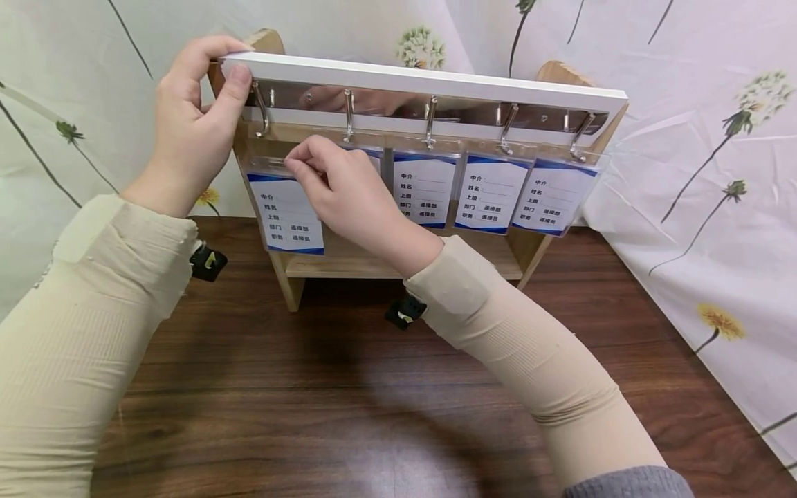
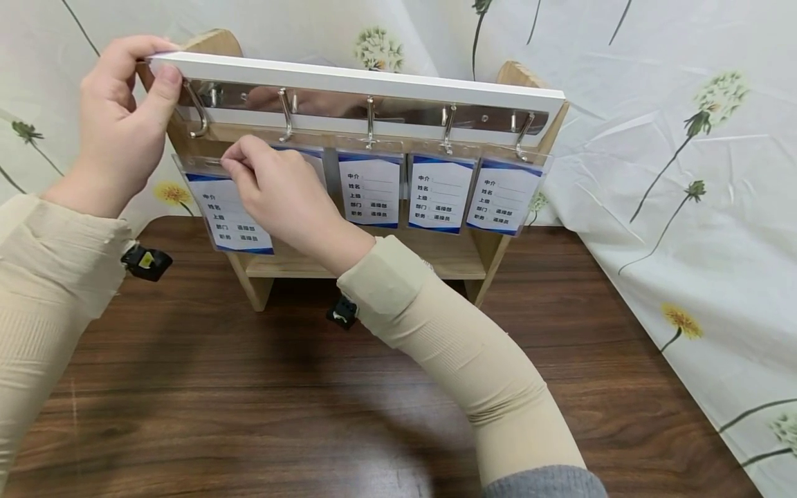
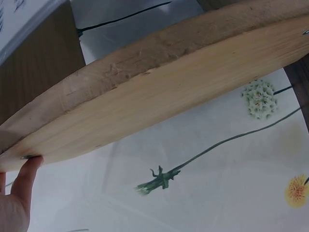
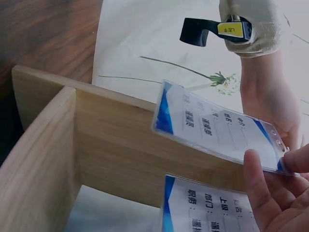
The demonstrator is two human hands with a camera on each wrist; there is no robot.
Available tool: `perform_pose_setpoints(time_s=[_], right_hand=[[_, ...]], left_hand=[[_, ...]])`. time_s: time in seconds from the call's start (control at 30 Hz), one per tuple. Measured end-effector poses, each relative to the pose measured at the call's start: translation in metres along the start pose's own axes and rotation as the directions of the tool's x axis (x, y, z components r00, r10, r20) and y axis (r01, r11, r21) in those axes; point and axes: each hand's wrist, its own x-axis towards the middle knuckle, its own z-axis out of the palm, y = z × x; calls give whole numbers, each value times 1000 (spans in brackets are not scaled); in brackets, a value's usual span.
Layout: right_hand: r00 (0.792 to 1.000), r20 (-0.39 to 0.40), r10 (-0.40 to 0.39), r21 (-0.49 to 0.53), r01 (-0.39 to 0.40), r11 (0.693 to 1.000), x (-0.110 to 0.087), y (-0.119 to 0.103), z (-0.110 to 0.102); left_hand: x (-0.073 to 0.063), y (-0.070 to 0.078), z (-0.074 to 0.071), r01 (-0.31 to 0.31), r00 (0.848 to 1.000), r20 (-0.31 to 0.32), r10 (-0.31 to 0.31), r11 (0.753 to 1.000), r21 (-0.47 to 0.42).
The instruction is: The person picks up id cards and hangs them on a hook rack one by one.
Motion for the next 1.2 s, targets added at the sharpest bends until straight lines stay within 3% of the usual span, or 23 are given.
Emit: perform_pose_setpoints(time_s=[0.2,0.7,0.97,1.2], right_hand=[[998,-13,56,-28,-56,998,7,-7,0],[996,-83,44,-103,-53,993,18,-14,6],[992,-113,53,-147,-69,987,21,-16,8],[991,-130,38,-166,-60,984,22,-17,9]], left_hand=[[0,-1,0,-53,999,12,53,999,5],[-1,-1,3,-14,1000,-25,14,1000,8],[-1,-7,3,-91,995,-32,92,995,38],[0,-7,4,-99,994,-35,102,993,58]])
